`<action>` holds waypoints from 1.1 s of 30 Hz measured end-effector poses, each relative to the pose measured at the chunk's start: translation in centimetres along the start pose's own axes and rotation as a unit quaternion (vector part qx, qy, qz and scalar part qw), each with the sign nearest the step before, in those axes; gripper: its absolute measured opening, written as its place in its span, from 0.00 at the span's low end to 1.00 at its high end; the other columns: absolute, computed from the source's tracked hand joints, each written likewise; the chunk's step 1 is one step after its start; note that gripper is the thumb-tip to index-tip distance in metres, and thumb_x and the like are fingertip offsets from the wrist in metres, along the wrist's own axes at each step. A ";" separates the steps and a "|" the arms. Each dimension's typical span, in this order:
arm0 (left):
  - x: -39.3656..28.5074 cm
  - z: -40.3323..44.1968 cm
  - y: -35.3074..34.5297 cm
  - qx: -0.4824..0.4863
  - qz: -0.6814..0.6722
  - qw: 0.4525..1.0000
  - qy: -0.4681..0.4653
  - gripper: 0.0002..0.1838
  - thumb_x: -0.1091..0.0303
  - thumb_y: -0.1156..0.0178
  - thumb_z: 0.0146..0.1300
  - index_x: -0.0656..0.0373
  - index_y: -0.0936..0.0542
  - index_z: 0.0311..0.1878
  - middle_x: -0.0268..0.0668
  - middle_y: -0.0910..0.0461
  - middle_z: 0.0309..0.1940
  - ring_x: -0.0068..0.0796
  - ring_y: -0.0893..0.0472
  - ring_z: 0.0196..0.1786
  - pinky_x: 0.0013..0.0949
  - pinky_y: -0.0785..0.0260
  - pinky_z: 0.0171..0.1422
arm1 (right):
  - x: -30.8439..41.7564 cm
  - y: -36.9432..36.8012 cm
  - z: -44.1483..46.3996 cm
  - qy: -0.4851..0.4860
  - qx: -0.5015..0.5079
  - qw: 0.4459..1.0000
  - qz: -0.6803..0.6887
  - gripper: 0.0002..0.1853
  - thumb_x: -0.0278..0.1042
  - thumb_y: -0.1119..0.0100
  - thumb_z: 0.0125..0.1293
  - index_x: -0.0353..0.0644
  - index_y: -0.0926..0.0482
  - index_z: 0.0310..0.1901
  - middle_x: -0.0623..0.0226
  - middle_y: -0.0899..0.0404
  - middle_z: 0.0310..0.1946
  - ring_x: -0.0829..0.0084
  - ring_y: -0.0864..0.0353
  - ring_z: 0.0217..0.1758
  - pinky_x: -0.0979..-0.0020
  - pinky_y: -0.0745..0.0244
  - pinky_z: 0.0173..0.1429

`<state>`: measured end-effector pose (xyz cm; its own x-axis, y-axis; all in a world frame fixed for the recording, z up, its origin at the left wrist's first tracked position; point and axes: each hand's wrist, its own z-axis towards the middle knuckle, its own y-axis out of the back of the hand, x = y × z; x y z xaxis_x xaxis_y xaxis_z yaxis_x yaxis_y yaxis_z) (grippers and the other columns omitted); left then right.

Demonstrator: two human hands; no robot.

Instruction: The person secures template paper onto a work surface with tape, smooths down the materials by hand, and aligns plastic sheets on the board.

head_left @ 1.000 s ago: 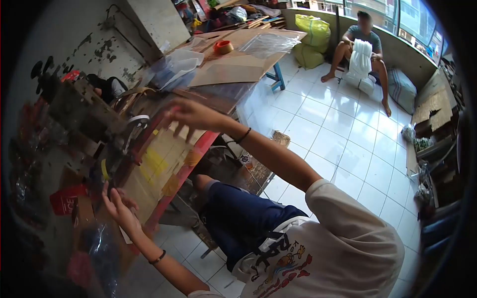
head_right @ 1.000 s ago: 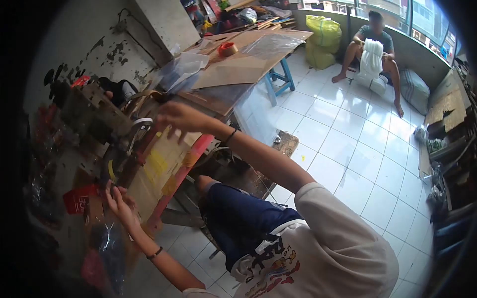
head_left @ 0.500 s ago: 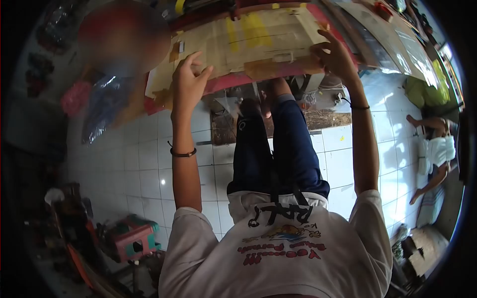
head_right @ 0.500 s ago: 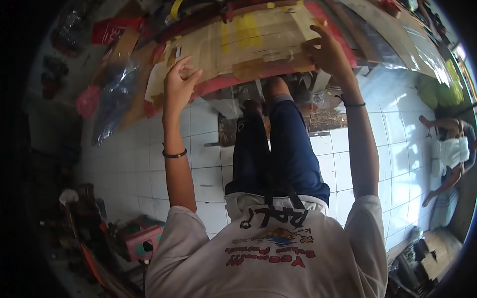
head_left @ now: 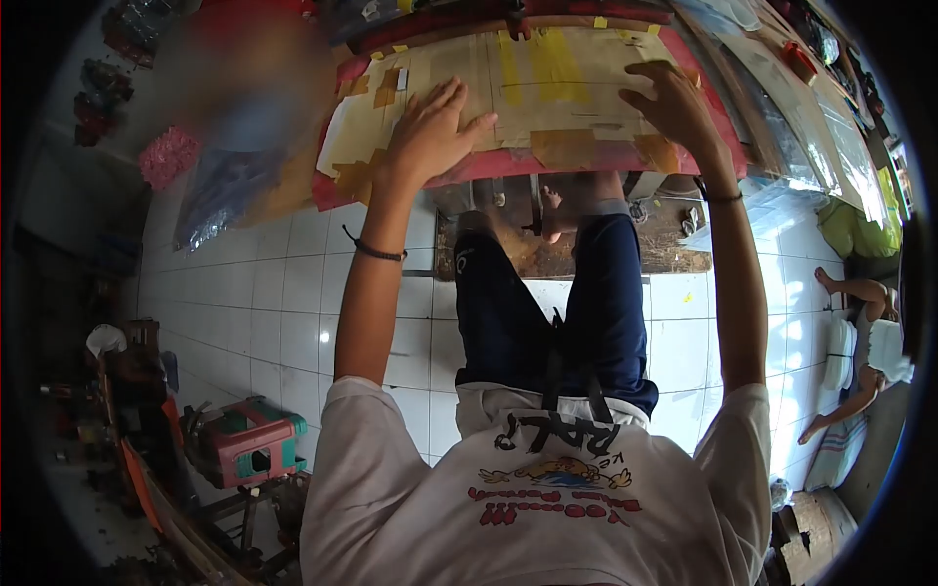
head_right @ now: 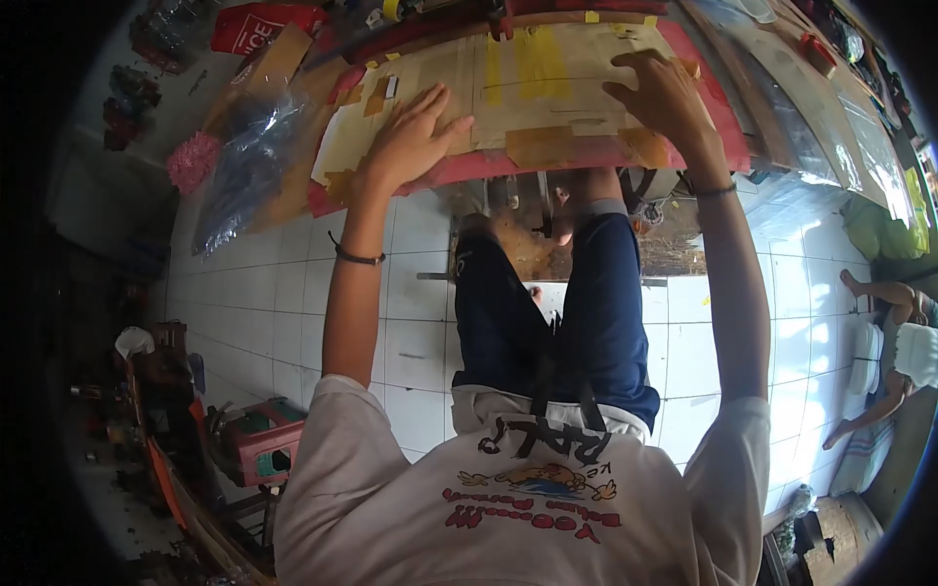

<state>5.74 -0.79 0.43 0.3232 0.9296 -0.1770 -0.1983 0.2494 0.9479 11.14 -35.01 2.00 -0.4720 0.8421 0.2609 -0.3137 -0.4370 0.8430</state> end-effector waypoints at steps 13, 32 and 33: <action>3.3 3.8 0.0 0.066 0.102 0.991 0.049 0.39 0.41 0.63 0.74 0.64 0.41 0.74 0.43 0.45 0.77 0.39 0.45 0.78 0.41 0.62 0.83 | -0.9 -5.8 4.6 0.074 0.120 0.983 -0.115 0.33 0.65 0.63 0.74 0.54 0.35 0.72 0.60 0.41 0.75 0.53 0.46 0.78 0.51 0.55 0.80; 6.1 7.7 0.9 0.060 0.033 0.994 0.083 0.51 0.28 0.55 0.65 0.65 0.43 0.75 0.48 0.45 0.77 0.43 0.46 0.79 0.40 0.52 0.80 | -2.5 -5.7 8.7 0.020 0.143 0.989 -0.037 0.33 0.64 0.52 0.68 0.48 0.27 0.65 0.60 0.31 0.68 0.54 0.38 0.74 0.53 0.43 0.76; 5.9 7.5 1.1 0.057 0.022 0.995 0.083 0.51 0.29 0.54 0.64 0.66 0.42 0.75 0.49 0.45 0.76 0.43 0.46 0.79 0.40 0.53 0.80 | -2.7 -5.8 8.7 0.027 0.121 0.991 -0.041 0.33 0.64 0.52 0.69 0.48 0.27 0.65 0.60 0.32 0.69 0.53 0.38 0.74 0.52 0.44 0.76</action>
<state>14.39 2.89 2.42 0.1569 0.9734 -0.1668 -0.0993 0.1836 0.9780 21.39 -31.99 0.45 -0.4992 0.8504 0.1663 -0.1493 -0.2735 0.9502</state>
